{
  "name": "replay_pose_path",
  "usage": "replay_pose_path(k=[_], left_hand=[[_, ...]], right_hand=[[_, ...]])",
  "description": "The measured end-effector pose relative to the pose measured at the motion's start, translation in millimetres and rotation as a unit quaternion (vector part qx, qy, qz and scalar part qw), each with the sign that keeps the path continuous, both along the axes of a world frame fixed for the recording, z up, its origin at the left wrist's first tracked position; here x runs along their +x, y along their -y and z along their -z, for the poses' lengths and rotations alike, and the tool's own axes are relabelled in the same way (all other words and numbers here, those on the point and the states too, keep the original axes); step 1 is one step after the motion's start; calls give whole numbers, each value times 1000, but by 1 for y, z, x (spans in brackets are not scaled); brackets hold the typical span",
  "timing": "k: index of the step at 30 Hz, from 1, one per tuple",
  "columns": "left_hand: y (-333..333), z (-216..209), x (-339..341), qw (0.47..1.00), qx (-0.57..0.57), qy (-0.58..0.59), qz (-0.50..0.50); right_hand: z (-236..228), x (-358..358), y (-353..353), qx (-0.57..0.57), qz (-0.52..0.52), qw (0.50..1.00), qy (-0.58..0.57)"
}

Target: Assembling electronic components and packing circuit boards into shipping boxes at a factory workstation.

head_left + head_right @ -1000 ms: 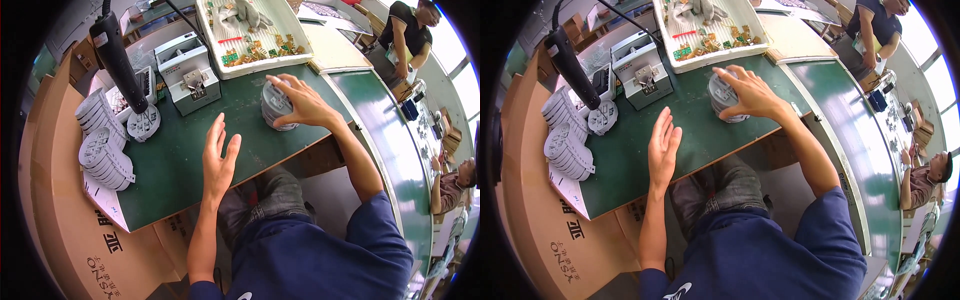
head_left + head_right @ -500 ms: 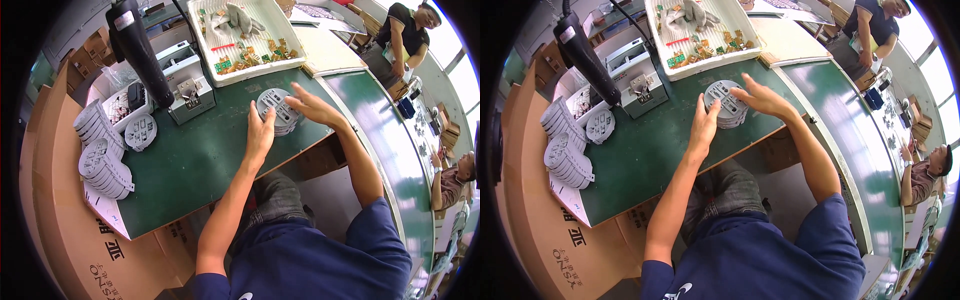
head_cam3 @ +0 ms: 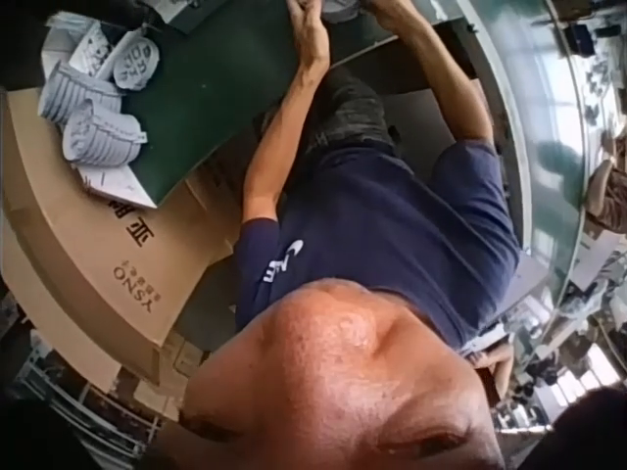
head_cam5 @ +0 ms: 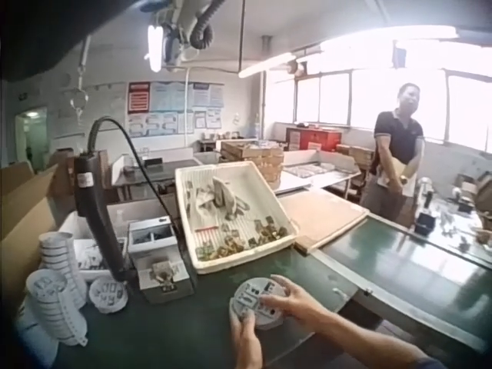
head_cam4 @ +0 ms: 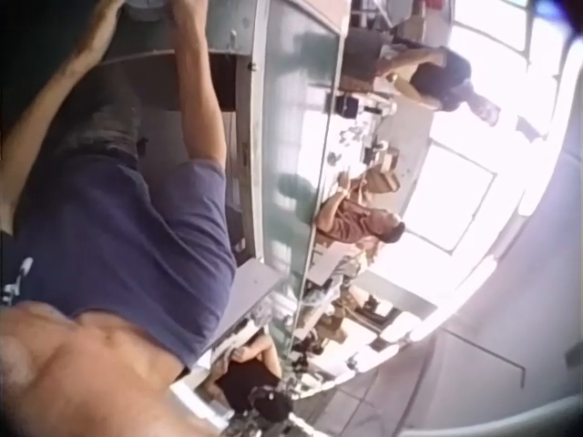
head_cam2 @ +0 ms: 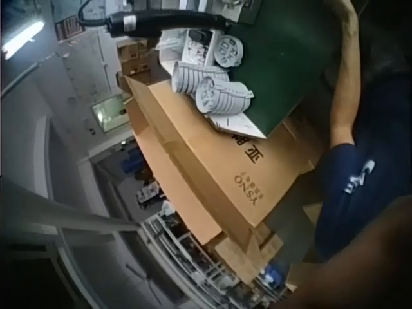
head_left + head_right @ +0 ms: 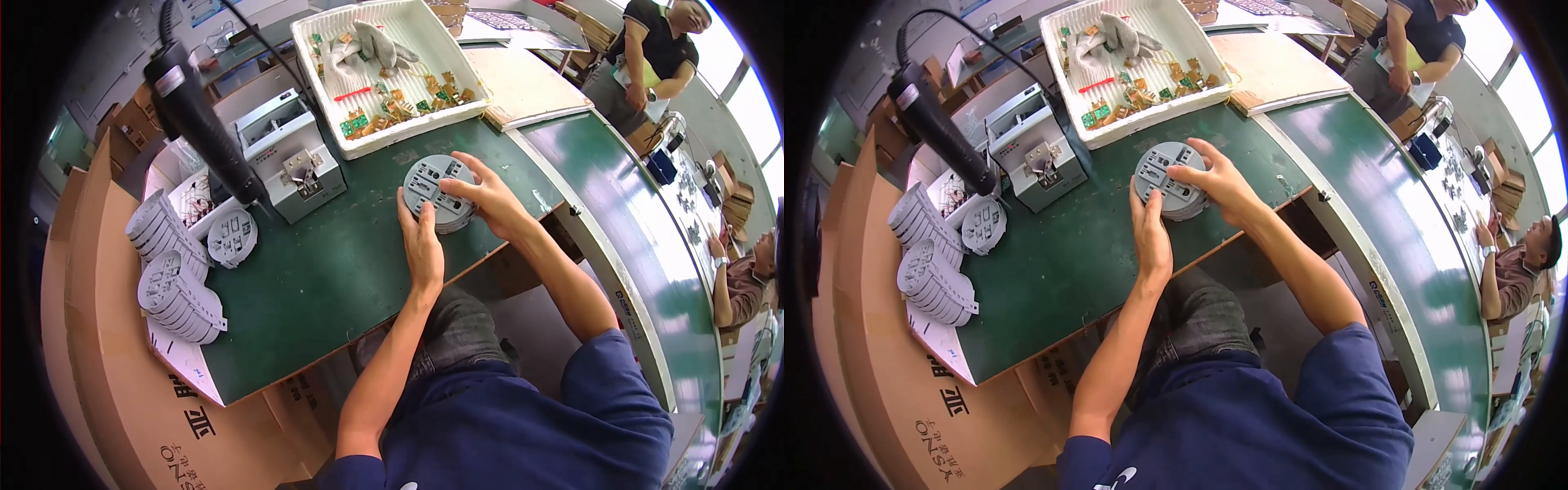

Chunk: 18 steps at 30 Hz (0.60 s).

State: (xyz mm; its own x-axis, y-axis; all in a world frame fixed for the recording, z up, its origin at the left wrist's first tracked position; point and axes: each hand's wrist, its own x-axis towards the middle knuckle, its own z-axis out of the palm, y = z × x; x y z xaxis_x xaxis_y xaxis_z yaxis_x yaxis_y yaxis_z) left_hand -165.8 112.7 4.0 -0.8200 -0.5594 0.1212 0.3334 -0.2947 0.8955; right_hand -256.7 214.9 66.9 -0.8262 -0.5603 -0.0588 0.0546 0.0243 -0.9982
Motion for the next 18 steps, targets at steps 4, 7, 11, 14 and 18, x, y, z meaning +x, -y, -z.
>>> replay_pose_path(k=[4,7,11,14,18], left_hand=[[-4,-7,-9,997,-68,29,26],[-9,-15,-11,991,-114,59,37],[-13,-13,6,991,-112,28,68],[13,-16,27,989,-116,33,88],[54,-16,53,979,-169,90,73]], right_hand=[[5,-21,-21,-55,-38,990,123],[12,-40,-39,-78,-25,987,135],[0,-101,-116,-49,185,979,77],[4,-153,-200,-105,217,969,52],[11,-185,-294,41,293,954,52]])
